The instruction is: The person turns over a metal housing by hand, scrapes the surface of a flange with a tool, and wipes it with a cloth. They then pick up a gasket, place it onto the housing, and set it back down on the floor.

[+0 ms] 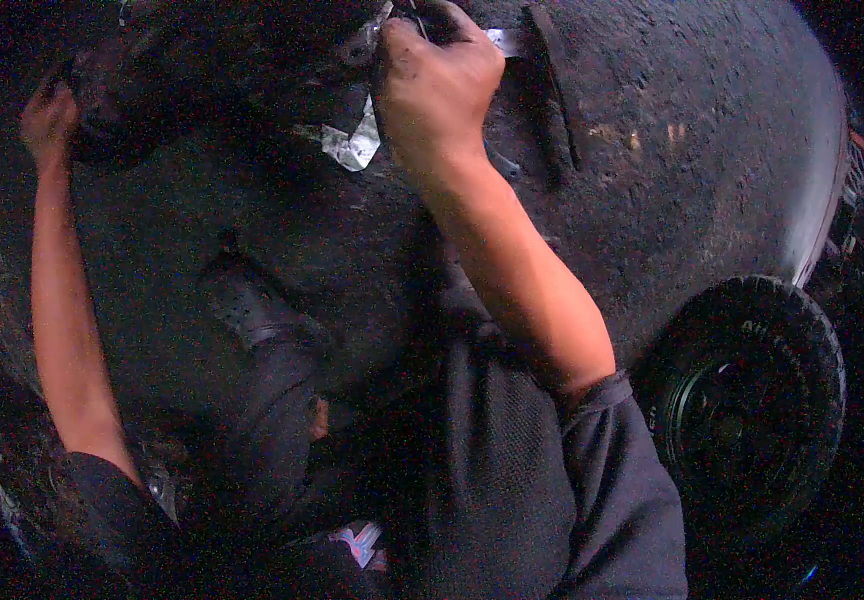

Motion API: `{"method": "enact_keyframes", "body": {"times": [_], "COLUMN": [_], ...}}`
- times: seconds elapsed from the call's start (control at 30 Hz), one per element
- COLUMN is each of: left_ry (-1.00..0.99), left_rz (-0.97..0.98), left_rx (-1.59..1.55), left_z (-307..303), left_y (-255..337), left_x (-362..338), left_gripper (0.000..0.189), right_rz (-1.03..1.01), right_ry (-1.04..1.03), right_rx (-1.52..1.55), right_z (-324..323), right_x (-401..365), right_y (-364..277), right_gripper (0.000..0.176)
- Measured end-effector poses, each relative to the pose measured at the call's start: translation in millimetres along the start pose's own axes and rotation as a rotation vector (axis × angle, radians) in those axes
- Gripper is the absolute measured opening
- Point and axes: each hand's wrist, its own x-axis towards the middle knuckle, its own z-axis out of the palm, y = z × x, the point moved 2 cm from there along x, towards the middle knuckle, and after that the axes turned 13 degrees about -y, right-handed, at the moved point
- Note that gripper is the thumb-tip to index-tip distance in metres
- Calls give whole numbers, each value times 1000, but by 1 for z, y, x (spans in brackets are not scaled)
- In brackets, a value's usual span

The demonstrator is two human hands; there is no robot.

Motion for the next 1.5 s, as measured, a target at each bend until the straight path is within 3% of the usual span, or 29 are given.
{"method": "enact_keyframes", "body": {"times": [0.07,0.23,0.27,0.3,0.37,0.4,0.43,0.67,0.77,0.9,0.97,1.0,1.07,1.17,1.23,1.3,1.37,1.43,1.5], "left_ry": [-12,-36,-74,-71,-20,-36,-63,68,0,2,-5,-6,-20,-16,-4,5,8,26,47], "left_rz": [-16,-58,-94,-87,-143,-139,-123,4,-142,-137,-164,-165,-141,-67,-89,-117,-92,-52,-20], "left_rx": [-145,-34,-20,-19,132,127,72,-184,-167,-225,-29,-30,-55,-24,-40,-58,10,-1,-12], "left_z": [1,-6,-7,-5,1,2,-8,2,2,6,-1,-2,-2,2,2,1,0,4,8], "left_y": [-3,5,5,0,-7,-5,10,-5,-4,-5,7,6,6,-3,-3,0,4,-7,-19], "left_x": [0,-1,0,3,7,4,0,-7,-4,-4,-6,-6,-5,0,1,-1,1,1,3], "left_gripper": [39,36,38,38,38,38,37,33,34,33,33,33,32,32,32,32,32,33,34], "right_rz": [-71,-166,37,33,-77,-27,-28,-168,-29,16,-91,-90,-111,-219,-184,-304,-236,-41,-68], "right_ry": [-28,-4,90,95,186,185,191,-2,53,-1,-22,-23,-154,-172,-86,3,25,-10,-33], "right_rx": [-96,-164,-151,-146,-97,140,135,135,58,142,-7,-9,-292,-276,-182,-217,-281,-107,-119], "right_z": [3,2,-4,-14,-25,-27,-29,-17,-11,-1,1,0,-1,2,-9,-21,-29,-34,-29], "right_x": [-2,7,19,18,8,-2,-5,-3,-5,2,4,3,2,14,14,13,5,-1,-7], "right_y": [-6,14,26,34,26,19,14,19,7,2,1,0,-4,14,14,12,1,3,0], "right_gripper": [12,14,16,16,20,21,21,21,19,20,19,19,21,23,24,24,24,24,23]}}
